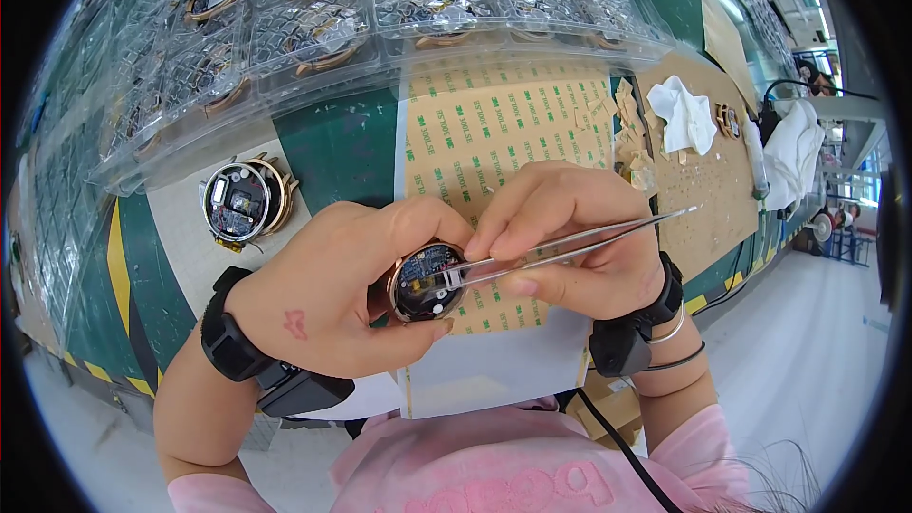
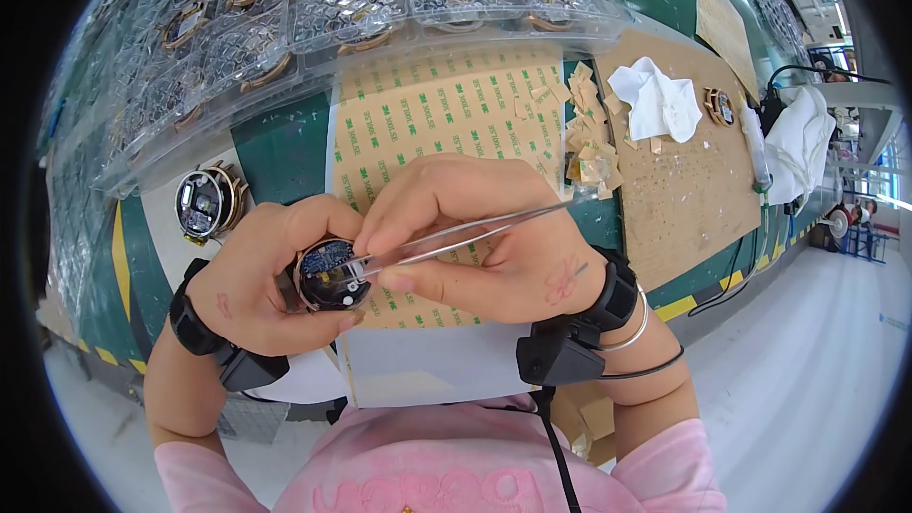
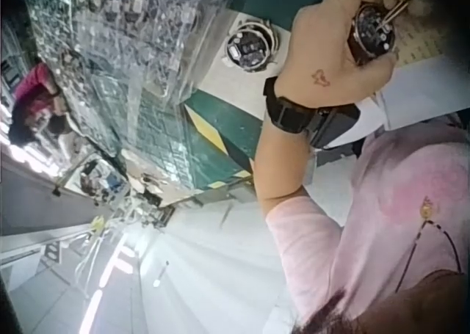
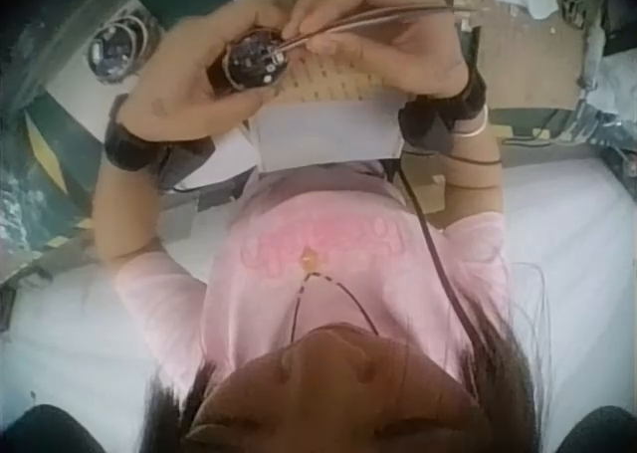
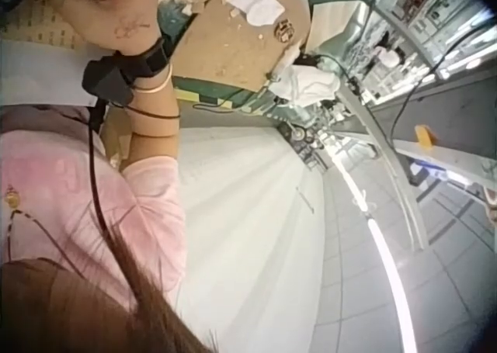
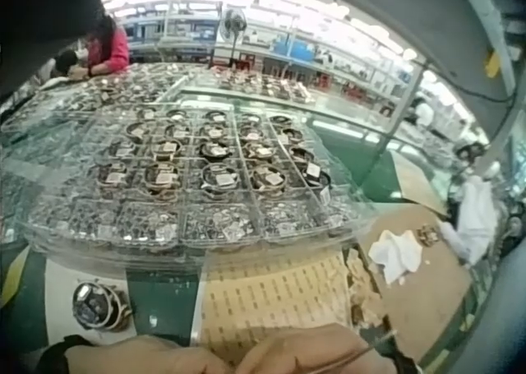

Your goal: Assembling and inspecting internal components of smartwatches using tweezers on a production line.

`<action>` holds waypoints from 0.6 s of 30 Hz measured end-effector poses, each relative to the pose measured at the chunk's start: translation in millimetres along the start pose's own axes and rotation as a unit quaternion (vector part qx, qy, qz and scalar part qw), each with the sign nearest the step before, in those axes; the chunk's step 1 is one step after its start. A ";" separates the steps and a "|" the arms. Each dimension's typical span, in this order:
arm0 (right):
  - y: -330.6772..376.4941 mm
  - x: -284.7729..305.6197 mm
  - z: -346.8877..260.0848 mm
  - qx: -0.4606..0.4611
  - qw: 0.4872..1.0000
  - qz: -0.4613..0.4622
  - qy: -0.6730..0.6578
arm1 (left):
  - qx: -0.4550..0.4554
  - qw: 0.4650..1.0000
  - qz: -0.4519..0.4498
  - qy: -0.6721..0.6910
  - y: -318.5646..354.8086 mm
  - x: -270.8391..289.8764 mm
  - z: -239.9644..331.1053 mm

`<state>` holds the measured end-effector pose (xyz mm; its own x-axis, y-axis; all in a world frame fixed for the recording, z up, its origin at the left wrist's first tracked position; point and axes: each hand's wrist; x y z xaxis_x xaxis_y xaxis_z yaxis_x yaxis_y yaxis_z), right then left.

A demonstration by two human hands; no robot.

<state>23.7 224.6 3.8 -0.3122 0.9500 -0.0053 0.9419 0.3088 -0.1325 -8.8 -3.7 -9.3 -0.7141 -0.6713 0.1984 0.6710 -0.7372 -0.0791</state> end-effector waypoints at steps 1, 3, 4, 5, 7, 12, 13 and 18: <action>0.2 -0.1 0.2 0.000 1.000 0.000 0.000 | -0.001 1.000 0.002 -0.001 -0.3 0.2 0.7; 0.9 -0.7 1.8 0.022 1.000 0.005 0.003 | -0.002 1.000 0.004 -0.001 -0.7 0.0 1.1; 1.0 -1.1 2.5 0.033 0.999 0.007 0.003 | -0.001 1.000 0.005 -0.001 -0.7 -0.4 1.1; 0.7 -1.1 2.9 0.033 0.999 0.007 0.002 | 0.000 1.000 0.006 0.000 -0.6 -0.7 1.0; -0.8 -0.8 3.2 0.043 0.999 -0.004 0.025 | 0.002 1.000 0.007 0.001 -0.3 -0.7 0.7; -3.5 0.1 0.3 0.033 0.998 -0.022 0.047 | -0.019 1.000 0.006 -0.018 -0.6 -1.0 -1.2; -4.0 0.3 -0.5 0.033 0.998 -0.021 0.047 | -0.024 0.999 0.005 -0.025 -0.6 -1.2 -1.7; -3.8 1.2 -1.6 0.009 0.997 -0.041 0.071 | -0.043 0.998 -0.009 -0.036 -0.8 -1.5 -4.5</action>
<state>19.9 224.6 5.9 -0.3667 0.9188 0.1460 0.9110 0.3864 -0.1439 -9.2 -2.5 -13.9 -0.7072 -0.6537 0.2694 0.6371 -0.7544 -0.1581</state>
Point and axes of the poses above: each hand's wrist, its own y-axis away from the middle knuckle, its own x-axis out of the back of the hand, z = x × y, and after that the axes turned 10 degrees about z, right-handed
